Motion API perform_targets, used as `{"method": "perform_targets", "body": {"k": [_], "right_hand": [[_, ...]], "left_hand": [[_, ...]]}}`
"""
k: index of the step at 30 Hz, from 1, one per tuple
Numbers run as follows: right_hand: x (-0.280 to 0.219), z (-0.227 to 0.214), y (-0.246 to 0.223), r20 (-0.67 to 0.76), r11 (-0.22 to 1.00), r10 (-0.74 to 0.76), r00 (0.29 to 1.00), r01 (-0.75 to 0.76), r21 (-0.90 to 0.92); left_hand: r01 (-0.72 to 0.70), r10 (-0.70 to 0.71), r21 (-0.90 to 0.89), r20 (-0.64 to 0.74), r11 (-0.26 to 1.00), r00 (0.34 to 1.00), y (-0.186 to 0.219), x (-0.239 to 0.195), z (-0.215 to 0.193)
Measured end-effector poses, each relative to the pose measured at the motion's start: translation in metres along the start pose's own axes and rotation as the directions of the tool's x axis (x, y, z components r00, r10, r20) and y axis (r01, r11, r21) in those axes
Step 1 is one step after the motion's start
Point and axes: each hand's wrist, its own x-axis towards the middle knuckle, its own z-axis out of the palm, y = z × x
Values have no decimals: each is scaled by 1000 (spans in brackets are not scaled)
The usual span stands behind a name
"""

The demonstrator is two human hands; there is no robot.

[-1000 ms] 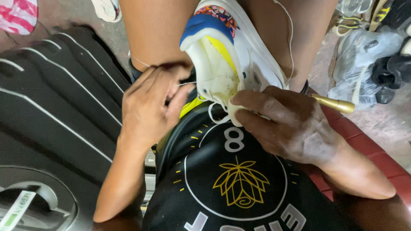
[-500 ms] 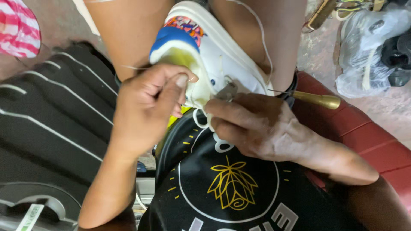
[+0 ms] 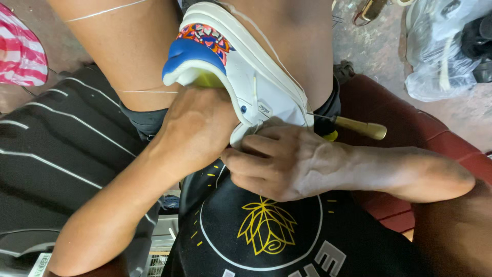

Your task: The person sits on the floor and sews a white sneaker using a needle and white thread. They repeatedly push the needle through the shoe's upper and pull the thread tight to secure the stitching.

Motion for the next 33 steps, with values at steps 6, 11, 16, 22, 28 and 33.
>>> {"method": "perform_targets", "body": {"k": [6, 11, 16, 22, 28, 33], "right_hand": [[-4, -28, -11, -67, 979, 112, 991, -122, -165], [-26, -83, -10, 175, 770, 592, 787, -488, -411], [-42, -63, -5, 326, 674, 738, 591, -628, -389], [-60, -47, 7, 73, 791, 611, 789, -603, -107], [-73, -28, 10, 1, 732, 681, 733, -680, 51], [-77, -21, 10, 7, 722, 688, 726, -686, 93]], "left_hand": [[16, -39, -344, -59, 939, 997, -17, -2, 3], [169, -189, -319, -34, 933, 981, -29, -9, 21], [121, -149, -350, -51, 929, 988, -35, -13, 31], [2, -15, -325, -36, 946, 999, -33, -10, 28], [-16, 42, -324, 71, 946, 997, -38, 2, 26], [120, -75, -407, 126, 905, 989, -35, 5, 26]]}}
